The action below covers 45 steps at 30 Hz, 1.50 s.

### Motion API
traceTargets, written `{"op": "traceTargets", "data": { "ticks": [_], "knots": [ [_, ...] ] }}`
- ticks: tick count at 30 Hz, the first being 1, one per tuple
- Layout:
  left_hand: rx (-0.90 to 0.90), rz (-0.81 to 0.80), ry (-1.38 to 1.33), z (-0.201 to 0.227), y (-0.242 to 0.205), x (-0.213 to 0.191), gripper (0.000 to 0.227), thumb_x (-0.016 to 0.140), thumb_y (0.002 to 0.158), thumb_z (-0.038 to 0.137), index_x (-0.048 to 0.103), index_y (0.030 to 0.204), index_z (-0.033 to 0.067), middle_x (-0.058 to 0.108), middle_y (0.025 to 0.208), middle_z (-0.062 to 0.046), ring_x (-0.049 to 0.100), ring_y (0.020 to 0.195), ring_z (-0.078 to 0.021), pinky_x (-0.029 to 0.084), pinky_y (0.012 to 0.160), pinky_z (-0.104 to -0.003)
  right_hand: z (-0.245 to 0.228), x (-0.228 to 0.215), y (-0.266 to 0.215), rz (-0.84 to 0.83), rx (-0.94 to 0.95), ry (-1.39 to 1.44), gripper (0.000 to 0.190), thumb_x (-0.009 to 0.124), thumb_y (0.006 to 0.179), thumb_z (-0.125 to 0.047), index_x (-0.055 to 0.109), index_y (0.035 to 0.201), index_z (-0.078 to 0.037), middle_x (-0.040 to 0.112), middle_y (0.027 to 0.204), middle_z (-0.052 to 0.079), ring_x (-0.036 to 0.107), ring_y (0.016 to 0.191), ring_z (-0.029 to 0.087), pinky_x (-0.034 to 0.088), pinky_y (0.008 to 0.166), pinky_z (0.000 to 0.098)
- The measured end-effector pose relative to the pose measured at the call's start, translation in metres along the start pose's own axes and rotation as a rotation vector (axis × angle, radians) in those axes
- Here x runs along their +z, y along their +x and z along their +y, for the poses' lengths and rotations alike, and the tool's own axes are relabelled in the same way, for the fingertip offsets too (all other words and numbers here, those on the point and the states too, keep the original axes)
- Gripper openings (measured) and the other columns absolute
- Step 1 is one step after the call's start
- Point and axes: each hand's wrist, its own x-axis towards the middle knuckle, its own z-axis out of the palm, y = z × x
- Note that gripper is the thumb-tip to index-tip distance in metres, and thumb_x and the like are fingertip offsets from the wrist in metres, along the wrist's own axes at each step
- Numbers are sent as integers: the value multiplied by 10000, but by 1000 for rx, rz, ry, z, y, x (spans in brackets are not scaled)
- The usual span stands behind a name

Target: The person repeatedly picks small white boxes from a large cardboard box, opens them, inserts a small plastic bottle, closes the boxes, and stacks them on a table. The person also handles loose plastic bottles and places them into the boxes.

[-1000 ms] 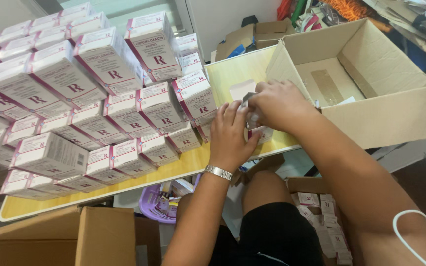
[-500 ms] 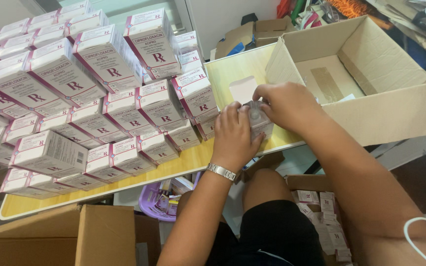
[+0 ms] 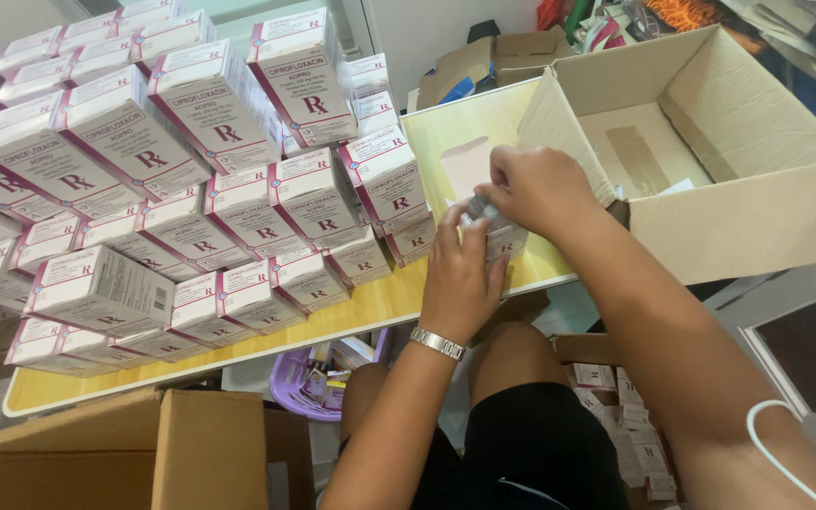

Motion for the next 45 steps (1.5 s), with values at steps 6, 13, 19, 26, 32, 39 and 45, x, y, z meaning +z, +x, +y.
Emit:
{"op": "traceTargets", "data": {
  "ticks": [6,13,19,26,32,39,45],
  "knots": [
    [13,148,-187,-14,-11,23,801,747,875,6,282,1520,100,201,1630,-345,387,1456,-558,509,1116,-494,8,-31,-16,9,-7,249,324,775,877,-366,735,957,-55,737,868,130,723,741,288,551,692,401],
    [-99,159,-349,-23,-18,43,829,736,897,34,238,1548,156,203,1619,-354,423,1427,-529,552,1068,-456,15,-46,-30,-135,-104,291,297,751,820,-219,752,1089,-93,740,893,146,746,785,258,576,710,373],
    [-122,82,-154,-30,-22,48,631,731,908,71,434,1460,143,427,1466,-317,500,1303,-522,471,1067,-538,10,-36,-24,-167,4,57,192,750,859,-281,794,989,-147,757,921,107,721,849,297,562,772,413],
    [-72,98,-138,-35,-26,53,589,704,911,42,459,1430,176,461,1476,-289,518,1304,-504,481,1063,-507,10,-17,-28,-47,-83,-59,112,754,836,-273,793,865,-172,733,918,33,676,977,266,540,801,420],
    [-58,116,-224,-36,-28,55,767,699,928,63,278,1564,145,447,1506,-276,509,1347,-489,474,1103,-509,18,-9,-32,-15,-130,-53,224,756,834,-317,759,1017,-189,713,981,32,625,1049,287,484,905,468],
    [-104,47,-188,-35,-28,53,806,726,893,91,285,1566,144,431,1511,-276,510,1330,-491,488,1075,-499,20,1,-42,42,-207,-94,239,681,919,-294,733,1131,-197,693,1097,96,586,1155,333,431,1026,496],
    [-108,20,-168,-35,-30,51,868,805,827,162,286,1523,161,390,1517,-321,458,1375,-507,488,1066,-485,17,1,-46,15,-225,-55,604,704,762,-629,734,1201,-215,383,1515,246,226,1463,529,158,1104,741]
  ]
}}
